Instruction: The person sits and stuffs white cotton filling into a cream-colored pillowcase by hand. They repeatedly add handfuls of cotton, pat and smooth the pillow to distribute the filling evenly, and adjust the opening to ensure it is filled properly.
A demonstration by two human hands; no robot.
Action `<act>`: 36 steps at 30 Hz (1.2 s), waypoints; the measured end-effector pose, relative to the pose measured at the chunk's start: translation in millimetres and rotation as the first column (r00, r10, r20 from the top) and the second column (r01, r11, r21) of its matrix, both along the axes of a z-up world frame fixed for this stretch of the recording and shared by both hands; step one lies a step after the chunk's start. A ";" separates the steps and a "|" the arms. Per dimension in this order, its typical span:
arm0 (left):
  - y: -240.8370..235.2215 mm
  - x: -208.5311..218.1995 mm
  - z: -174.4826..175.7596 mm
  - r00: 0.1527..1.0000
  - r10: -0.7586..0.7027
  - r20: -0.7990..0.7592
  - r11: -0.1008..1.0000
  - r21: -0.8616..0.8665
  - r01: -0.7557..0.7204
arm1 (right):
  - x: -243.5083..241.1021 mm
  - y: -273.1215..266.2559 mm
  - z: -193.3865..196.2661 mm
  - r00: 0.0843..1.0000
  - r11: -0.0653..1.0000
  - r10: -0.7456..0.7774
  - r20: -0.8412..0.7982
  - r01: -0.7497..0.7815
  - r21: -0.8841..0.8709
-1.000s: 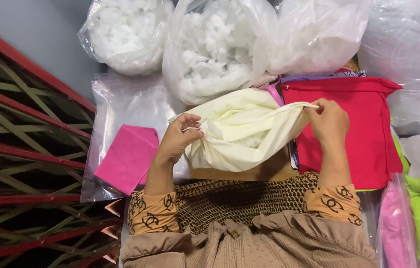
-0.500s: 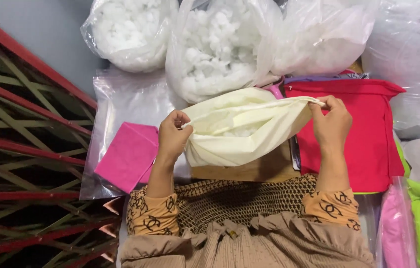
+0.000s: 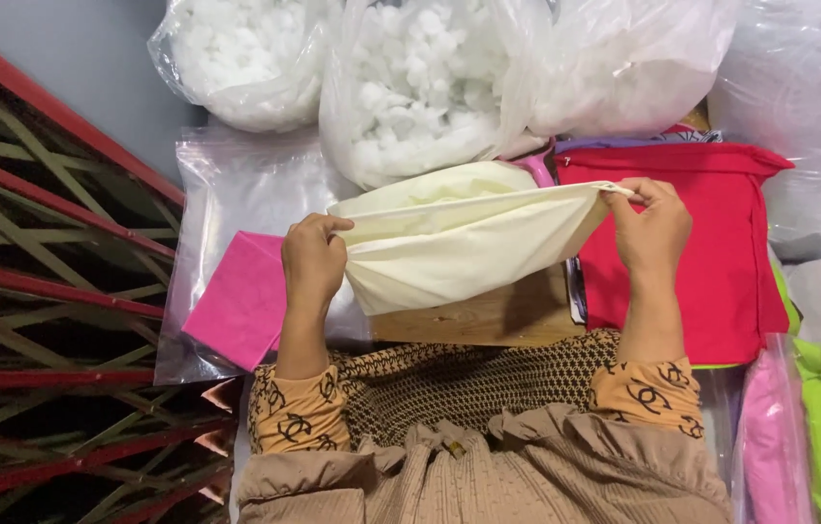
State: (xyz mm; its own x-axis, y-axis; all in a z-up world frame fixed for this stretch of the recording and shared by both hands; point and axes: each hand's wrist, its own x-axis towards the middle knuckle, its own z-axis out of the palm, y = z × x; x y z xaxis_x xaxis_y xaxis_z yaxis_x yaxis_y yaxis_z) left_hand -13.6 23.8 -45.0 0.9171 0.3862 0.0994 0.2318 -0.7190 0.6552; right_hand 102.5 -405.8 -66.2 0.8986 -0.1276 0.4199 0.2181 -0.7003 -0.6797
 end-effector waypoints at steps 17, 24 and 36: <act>-66.1 5.5 -3.5 0.919 -0.293 -0.262 0.950 0.026 0.310 | -14.5 17.9 10.9 0.951 0.971 -0.001 -0.309 -0.073 -0.228; -88.0 20.0 -61.2 0.876 -0.402 -0.268 0.898 0.071 0.434 | -11.0 9.6 1.5 0.931 0.947 -0.011 -0.364 -0.107 -0.302; -115.0 -1.0 -30.6 0.603 -0.633 -0.485 0.656 0.078 0.751 | -41.1 70.5 36.7 0.801 0.806 0.416 -0.431 -0.544 -0.234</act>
State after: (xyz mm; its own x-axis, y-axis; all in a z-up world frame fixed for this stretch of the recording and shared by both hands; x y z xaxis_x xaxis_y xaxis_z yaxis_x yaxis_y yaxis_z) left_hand -14.6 -91.2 -75.6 0.8699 -0.3681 -0.3282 -0.2239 -0.8877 0.4024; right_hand 61.4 -335.4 -29.6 0.8942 0.4476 0.0089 0.3858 -0.7604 -0.5225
